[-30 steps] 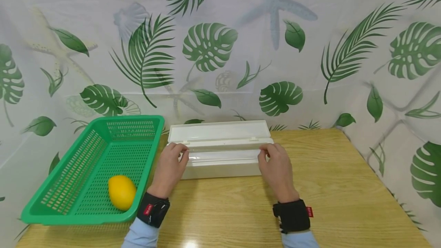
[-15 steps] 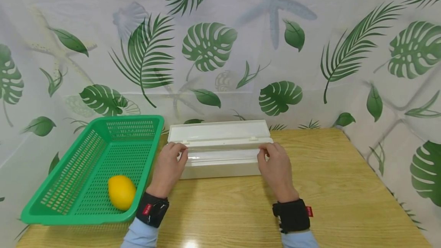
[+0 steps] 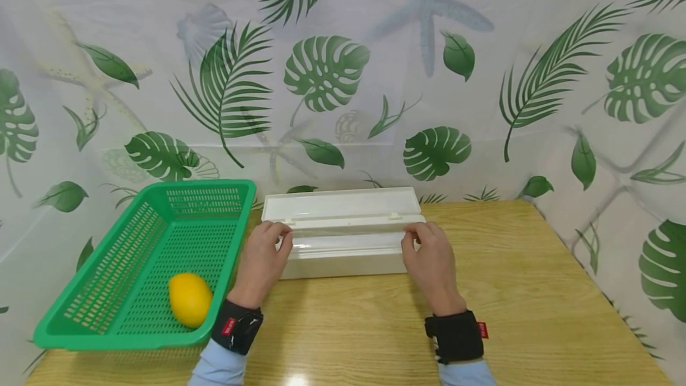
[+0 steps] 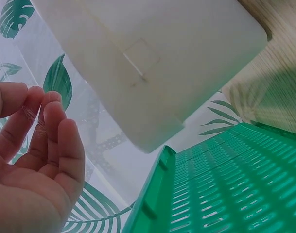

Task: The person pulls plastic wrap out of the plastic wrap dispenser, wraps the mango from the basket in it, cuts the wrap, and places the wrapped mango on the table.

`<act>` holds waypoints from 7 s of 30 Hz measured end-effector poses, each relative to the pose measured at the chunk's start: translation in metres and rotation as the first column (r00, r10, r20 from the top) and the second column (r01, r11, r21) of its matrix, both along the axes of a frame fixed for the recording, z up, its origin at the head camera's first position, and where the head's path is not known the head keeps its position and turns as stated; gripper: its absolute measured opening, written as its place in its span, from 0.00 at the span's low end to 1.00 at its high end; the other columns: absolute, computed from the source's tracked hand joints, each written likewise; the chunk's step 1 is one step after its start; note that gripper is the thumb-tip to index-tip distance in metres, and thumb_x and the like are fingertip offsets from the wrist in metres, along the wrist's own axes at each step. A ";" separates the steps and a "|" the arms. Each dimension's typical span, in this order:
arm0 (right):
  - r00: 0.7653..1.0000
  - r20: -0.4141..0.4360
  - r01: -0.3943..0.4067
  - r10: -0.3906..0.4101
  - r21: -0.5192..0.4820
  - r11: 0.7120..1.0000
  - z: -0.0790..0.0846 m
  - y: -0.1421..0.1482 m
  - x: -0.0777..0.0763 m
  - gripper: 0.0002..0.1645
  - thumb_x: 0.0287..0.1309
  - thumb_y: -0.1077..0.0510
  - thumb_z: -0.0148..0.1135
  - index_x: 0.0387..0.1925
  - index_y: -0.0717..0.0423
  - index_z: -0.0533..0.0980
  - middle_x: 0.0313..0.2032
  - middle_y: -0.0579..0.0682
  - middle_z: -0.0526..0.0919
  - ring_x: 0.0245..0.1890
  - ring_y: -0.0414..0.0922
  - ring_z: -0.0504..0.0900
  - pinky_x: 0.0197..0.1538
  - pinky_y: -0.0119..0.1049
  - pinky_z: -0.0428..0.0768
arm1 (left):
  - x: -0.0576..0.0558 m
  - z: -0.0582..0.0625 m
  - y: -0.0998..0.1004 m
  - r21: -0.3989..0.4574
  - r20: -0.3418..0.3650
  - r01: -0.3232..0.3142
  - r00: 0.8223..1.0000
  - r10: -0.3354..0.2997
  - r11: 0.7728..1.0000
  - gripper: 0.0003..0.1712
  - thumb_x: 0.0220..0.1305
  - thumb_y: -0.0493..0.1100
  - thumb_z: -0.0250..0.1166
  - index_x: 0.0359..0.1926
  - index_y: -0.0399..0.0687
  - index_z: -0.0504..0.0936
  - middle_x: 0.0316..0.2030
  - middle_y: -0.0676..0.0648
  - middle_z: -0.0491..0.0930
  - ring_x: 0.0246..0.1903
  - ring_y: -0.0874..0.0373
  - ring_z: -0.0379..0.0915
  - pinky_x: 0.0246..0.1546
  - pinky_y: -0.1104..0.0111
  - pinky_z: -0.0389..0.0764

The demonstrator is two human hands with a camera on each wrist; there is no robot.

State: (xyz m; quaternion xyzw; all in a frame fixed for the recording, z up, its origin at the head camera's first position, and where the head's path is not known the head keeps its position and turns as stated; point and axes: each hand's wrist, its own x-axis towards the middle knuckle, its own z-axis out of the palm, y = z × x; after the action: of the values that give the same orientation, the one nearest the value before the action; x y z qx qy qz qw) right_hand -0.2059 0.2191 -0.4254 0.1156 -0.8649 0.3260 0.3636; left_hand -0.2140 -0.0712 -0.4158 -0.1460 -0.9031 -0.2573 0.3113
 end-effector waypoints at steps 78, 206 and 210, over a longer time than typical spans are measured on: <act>0.997 0.071 -0.019 0.017 0.026 0.999 0.012 0.000 0.008 0.06 0.52 0.67 0.56 0.31 0.63 0.79 0.27 0.54 0.78 0.27 0.47 0.74 0.25 0.45 0.75 | 0.008 0.006 -0.002 0.028 -0.017 0.020 1.000 -0.019 0.999 0.02 0.57 0.36 0.61 0.30 0.43 0.81 0.27 0.45 0.77 0.29 0.53 0.69 0.24 0.63 0.77; 0.995 -0.079 -0.054 0.055 0.005 0.999 0.039 0.002 0.025 0.19 0.43 0.74 0.56 0.42 0.68 0.75 0.25 0.56 0.79 0.25 0.42 0.75 0.26 0.31 0.75 | 0.023 0.032 -0.008 0.035 -0.112 0.061 0.992 -0.057 0.998 0.03 0.57 0.36 0.62 0.32 0.43 0.81 0.30 0.45 0.80 0.33 0.53 0.69 0.30 0.63 0.78; 0.994 -0.096 -0.050 0.052 0.023 0.998 0.039 0.001 0.023 0.16 0.44 0.74 0.57 0.40 0.68 0.76 0.25 0.57 0.78 0.24 0.43 0.75 0.25 0.40 0.78 | 0.022 0.033 -0.008 0.037 -0.117 0.062 0.992 -0.057 0.997 0.03 0.57 0.36 0.62 0.32 0.43 0.81 0.30 0.45 0.79 0.33 0.52 0.69 0.31 0.63 0.78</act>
State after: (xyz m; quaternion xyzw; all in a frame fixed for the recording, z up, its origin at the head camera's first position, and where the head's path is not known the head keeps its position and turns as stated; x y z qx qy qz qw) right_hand -0.1826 0.2201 -0.3866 0.1570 -0.8463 0.3203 0.3955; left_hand -0.1919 -0.0796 -0.3830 -0.1811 -0.8734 -0.2757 0.3583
